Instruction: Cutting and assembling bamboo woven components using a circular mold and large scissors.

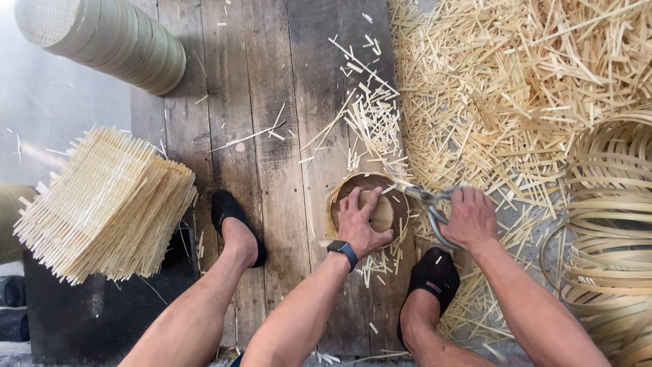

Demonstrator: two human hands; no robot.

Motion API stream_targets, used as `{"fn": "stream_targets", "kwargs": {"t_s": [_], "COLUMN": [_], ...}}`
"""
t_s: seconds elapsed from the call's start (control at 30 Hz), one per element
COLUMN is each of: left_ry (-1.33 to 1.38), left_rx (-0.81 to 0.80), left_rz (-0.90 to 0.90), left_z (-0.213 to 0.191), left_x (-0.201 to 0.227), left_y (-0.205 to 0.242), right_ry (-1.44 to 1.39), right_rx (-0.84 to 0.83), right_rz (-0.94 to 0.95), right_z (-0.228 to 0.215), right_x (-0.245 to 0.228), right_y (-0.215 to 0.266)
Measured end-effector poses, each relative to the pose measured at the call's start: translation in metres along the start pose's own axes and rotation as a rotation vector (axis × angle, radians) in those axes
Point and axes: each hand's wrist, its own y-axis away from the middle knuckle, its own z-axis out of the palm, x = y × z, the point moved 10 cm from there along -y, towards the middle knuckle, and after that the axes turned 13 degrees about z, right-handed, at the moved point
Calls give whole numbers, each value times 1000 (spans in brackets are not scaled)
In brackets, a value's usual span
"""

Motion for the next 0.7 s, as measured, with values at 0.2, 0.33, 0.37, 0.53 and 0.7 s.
{"fn": "stream_targets", "kwargs": {"t_s": [0.2, 0.33, 0.37, 0.53, 0.7], "left_ry": [-5, -30, -32, -45, -87], "left_rx": [-106, -252, -278, -303, -358], "left_rz": [51, 181, 183, 214, 253], "left_z": [-8, -3, -3, -3, 1], "left_x": [3, 14, 16, 18, 30], "left_y": [-8, -10, -14, -14, -10], "right_ry": [90, 58, 59, 184, 188], "right_rx": [-49, -79, -2, 66, -346], "right_rz": [0, 6, 0, -45, 53], "right_z": [8, 30, 21, -15, 59], "right_x": [3, 30, 27, -22, 32], "right_y": [-7, 1, 1, -8, -10]}}
